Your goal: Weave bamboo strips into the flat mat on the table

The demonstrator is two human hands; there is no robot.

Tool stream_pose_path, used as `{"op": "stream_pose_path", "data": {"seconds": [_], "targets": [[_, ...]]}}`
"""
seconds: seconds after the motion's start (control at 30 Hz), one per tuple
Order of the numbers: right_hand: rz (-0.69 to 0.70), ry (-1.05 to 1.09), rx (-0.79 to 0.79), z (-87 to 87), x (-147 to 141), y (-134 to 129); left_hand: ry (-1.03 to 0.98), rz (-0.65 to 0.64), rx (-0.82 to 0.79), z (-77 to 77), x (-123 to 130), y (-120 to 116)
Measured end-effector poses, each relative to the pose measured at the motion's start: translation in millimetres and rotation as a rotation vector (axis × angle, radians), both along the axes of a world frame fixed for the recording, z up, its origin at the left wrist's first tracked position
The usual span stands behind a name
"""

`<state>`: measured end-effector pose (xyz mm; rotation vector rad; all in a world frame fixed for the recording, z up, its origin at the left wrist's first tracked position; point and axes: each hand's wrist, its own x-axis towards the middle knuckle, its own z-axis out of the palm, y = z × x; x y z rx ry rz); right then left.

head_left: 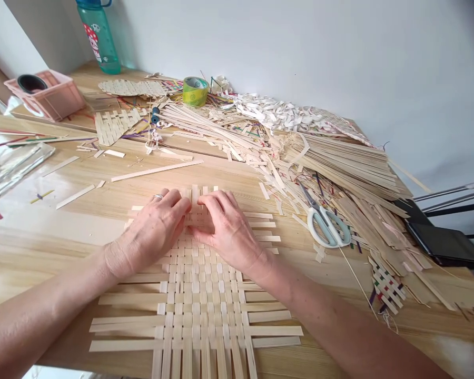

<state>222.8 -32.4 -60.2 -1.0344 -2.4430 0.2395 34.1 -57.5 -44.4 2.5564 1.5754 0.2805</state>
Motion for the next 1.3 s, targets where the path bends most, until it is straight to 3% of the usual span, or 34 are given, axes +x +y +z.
{"op": "stream_pose_path", "data": {"seconds": [0.1, 0.23, 0.57, 0.77, 1.1, 1.3], "targets": [[-0.064, -0.130, 0.047, 8.2, 6.0, 0.4, 0.015, -0.007, 0.031, -4.5, -1.8, 1.2], [-0.040, -0.209, -0.015, 14.6, 11.9, -0.8, 0.064, -0.003, 0.132, -14.0, -1.4, 2.8], [-0.015, -0.011, 0.009, -11.5, 14.3, -2.3, 0.028, 0.005, 0.106, -18.2, -0.9, 5.8], [0.012, -0.038, 0.014, -10.4, 13.4, 3.4, -0.118, -0.031, 0.053, -19.1, -6.8, 9.1], [-0.006, -0.068, -0.003, -10.7, 10.9, 4.9, 0.004, -0.028, 0.156, -18.2, 6.9, 1.0], [-0.008, -0.066, -0.032, -10.4, 9.5, 4.6, 0.009, -0.018, 0.135, -17.7, 8.7, 3.0]]}}
